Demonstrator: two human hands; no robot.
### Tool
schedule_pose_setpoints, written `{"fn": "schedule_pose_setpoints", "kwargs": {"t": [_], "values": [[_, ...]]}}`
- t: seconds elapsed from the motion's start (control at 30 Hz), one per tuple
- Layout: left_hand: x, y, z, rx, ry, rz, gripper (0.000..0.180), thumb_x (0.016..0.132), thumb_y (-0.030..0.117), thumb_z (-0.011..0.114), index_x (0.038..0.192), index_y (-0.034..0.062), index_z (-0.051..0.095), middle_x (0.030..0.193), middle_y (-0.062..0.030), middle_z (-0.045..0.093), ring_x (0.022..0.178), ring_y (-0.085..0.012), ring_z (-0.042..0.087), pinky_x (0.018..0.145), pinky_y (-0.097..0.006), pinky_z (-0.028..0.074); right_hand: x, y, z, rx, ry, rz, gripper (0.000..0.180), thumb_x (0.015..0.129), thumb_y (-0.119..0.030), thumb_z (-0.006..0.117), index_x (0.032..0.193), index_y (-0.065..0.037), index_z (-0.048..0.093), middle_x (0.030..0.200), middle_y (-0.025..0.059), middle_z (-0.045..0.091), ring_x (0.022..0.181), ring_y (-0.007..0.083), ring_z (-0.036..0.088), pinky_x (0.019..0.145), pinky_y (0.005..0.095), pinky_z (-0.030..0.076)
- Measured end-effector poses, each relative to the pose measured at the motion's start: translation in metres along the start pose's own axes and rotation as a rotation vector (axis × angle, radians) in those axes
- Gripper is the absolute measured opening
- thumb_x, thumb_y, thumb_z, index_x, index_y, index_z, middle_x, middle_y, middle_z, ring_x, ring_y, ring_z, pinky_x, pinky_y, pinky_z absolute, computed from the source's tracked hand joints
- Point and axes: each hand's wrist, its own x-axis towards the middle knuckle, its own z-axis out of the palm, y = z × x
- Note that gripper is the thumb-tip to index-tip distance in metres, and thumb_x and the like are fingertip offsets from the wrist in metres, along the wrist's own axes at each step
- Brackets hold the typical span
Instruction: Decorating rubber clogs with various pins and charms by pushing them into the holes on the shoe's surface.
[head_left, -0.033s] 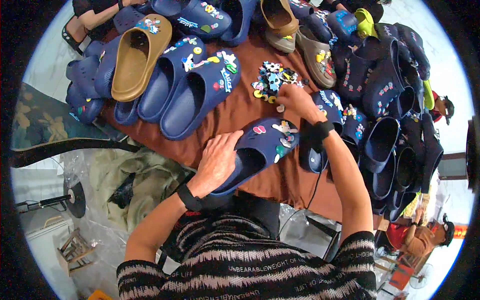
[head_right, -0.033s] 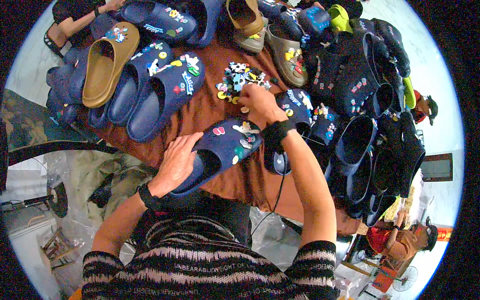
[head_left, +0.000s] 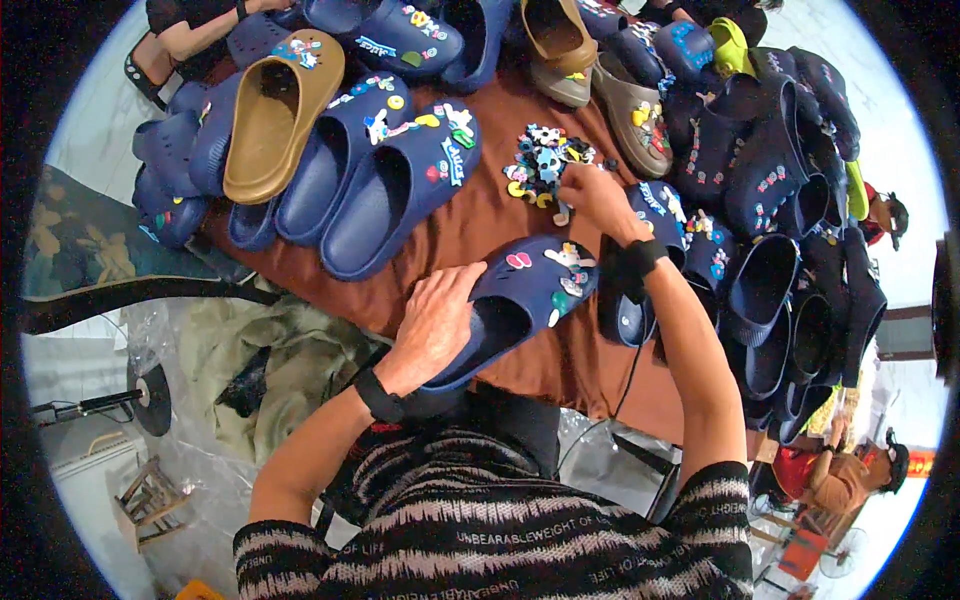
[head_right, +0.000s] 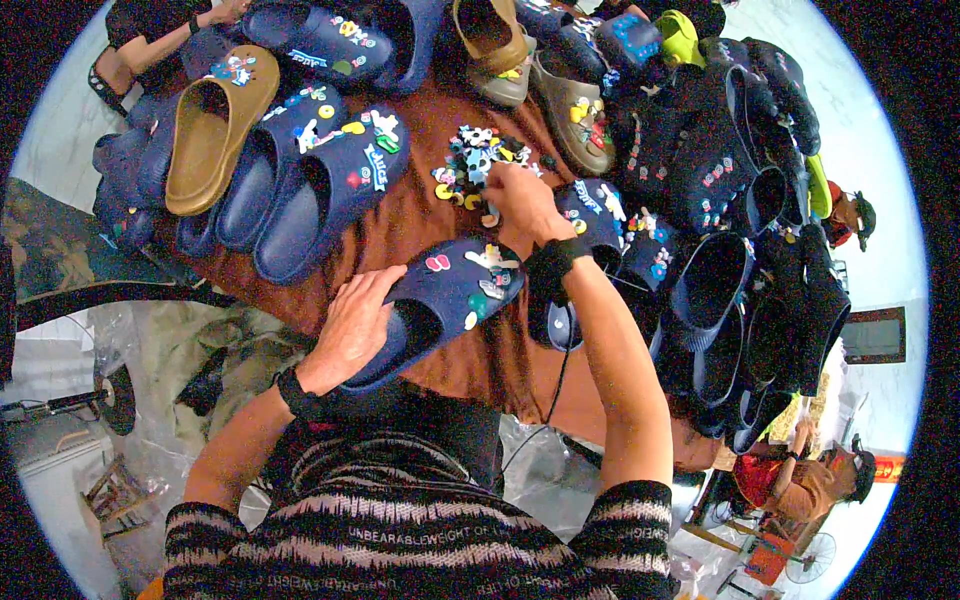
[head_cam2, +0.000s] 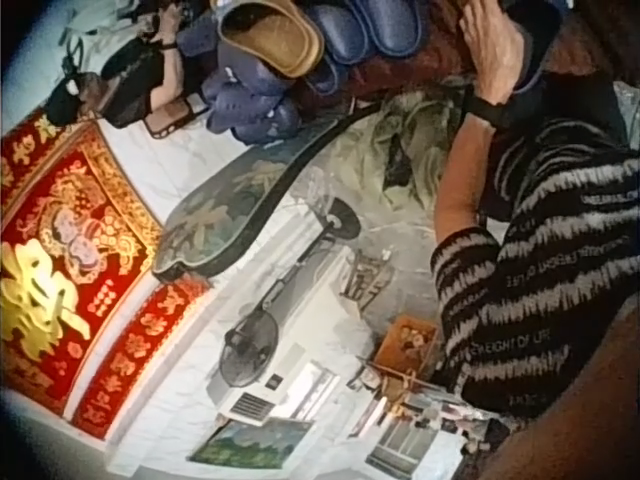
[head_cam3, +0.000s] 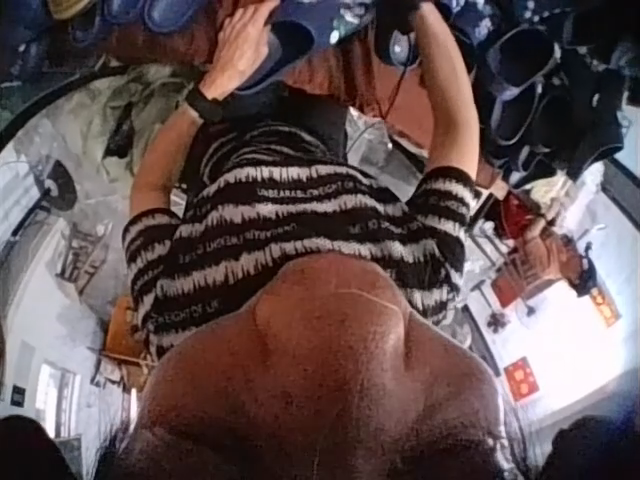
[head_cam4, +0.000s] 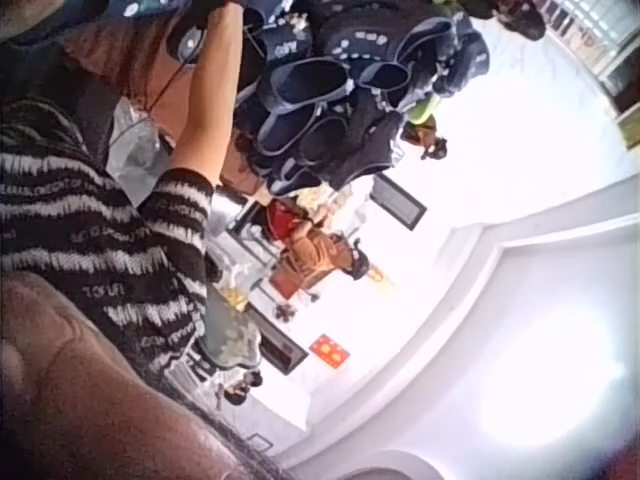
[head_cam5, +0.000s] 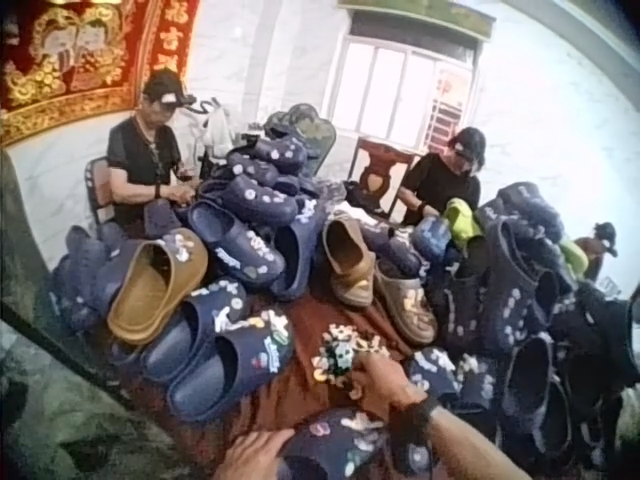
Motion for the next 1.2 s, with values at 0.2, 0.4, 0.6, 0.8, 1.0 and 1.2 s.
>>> {"fn": "schedule_pose_setpoints", "kwargs": {"t": [0.2, 0.4, 0.6, 0.8, 1.0, 1.2], "values": [[-0.002, -0.005, 0.002, 0.034, 0.001, -0.022, 0.054, 0.086, -0.001, 0.06, 0.138, 0.0047, 0.048, 0.127, -0.0187, 0.06, 0.12, -0.038, 0.054, 0.105, -0.047, 0.042, 0.032, -0.013, 0.006, -0.057, 0.038, -0.074, 0.038, 0.087, -0.035, 0.072, 0.104, -0.002, 0.064, 0.097, 0.0238, 0.071, 0.095, 0.0417, 0.068, 0.08, 0.0514, 0.053], [0.0, -0.002, 0.002, 0.026, -0.011, -0.028, 0.054, 0.085, -0.001, 0.061, 0.138, 0.0056, 0.049, 0.126, -0.0183, 0.06, 0.12, -0.0372, 0.054, 0.105, -0.047, 0.041, 0.046, -0.014, 0.013, -0.259, -0.012, -0.047, 0.042, 0.086, -0.034, 0.072, 0.109, -0.004, 0.056, 0.101, 0.0247, 0.071, 0.099, 0.0422, 0.068, 0.081, 0.0541, 0.053], [-0.001, -0.004, 0.001, 0.023, -0.002, -0.028, 0.054, 0.085, -0.001, 0.061, 0.137, 0.0053, 0.049, 0.126, -0.0184, 0.06, 0.12, -0.0375, 0.054, 0.105, -0.047, 0.042, 0.044, -0.006, 0.016, -0.165, -0.003, -0.02, 0.035, 0.083, -0.019, 0.07, 0.111, -0.005, 0.055, 0.101, 0.0239, 0.07, 0.1, 0.042, 0.068, 0.083, 0.0542, 0.053], [-0.002, -0.003, 0.001, 0.023, 0.0, -0.026, 0.054, 0.085, -0.001, 0.061, 0.137, 0.005, 0.049, 0.125, -0.0186, 0.06, 0.12, -0.0377, 0.054, 0.105, -0.047, 0.042, 0.035, -0.005, 0.016, -0.104, 0.005, -0.023, 0.04, 0.081, -0.016, 0.071, 0.118, -0.005, 0.061, 0.095, 0.0198, 0.072, 0.094, 0.0403, 0.069, 0.083, 0.0496, 0.052], [-0.001, -0.003, 0.002, 0.036, 0.004, -0.018, 0.053, 0.086, -0.001, 0.061, 0.137, 0.0052, 0.049, 0.125, -0.0185, 0.06, 0.12, -0.0378, 0.054, 0.104, -0.047, 0.042, 0.035, -0.006, 0.019, -0.059, 0.092, -0.049, 0.026, 0.083, -0.018, 0.069, 0.106, -0.005, 0.068, 0.103, 0.0227, 0.071, 0.097, 0.0401, 0.068, 0.085, 0.0492, 0.052], [-0.002, -0.006, 0.003, 0.027, 0.007, -0.012, 0.053, 0.087, 0.001, 0.061, 0.137, 0.0065, 0.049, 0.127, -0.0192, 0.059, 0.121, -0.0378, 0.054, 0.105, -0.047, 0.043, 0.022, -0.025, -0.006, 0.23, 0.173, -0.008, 0.03, 0.089, -0.015, 0.063, 0.115, 0.001, 0.061, 0.096, 0.0225, 0.071, 0.09, 0.0347, 0.069, 0.084, 0.0409, 0.053]]}}
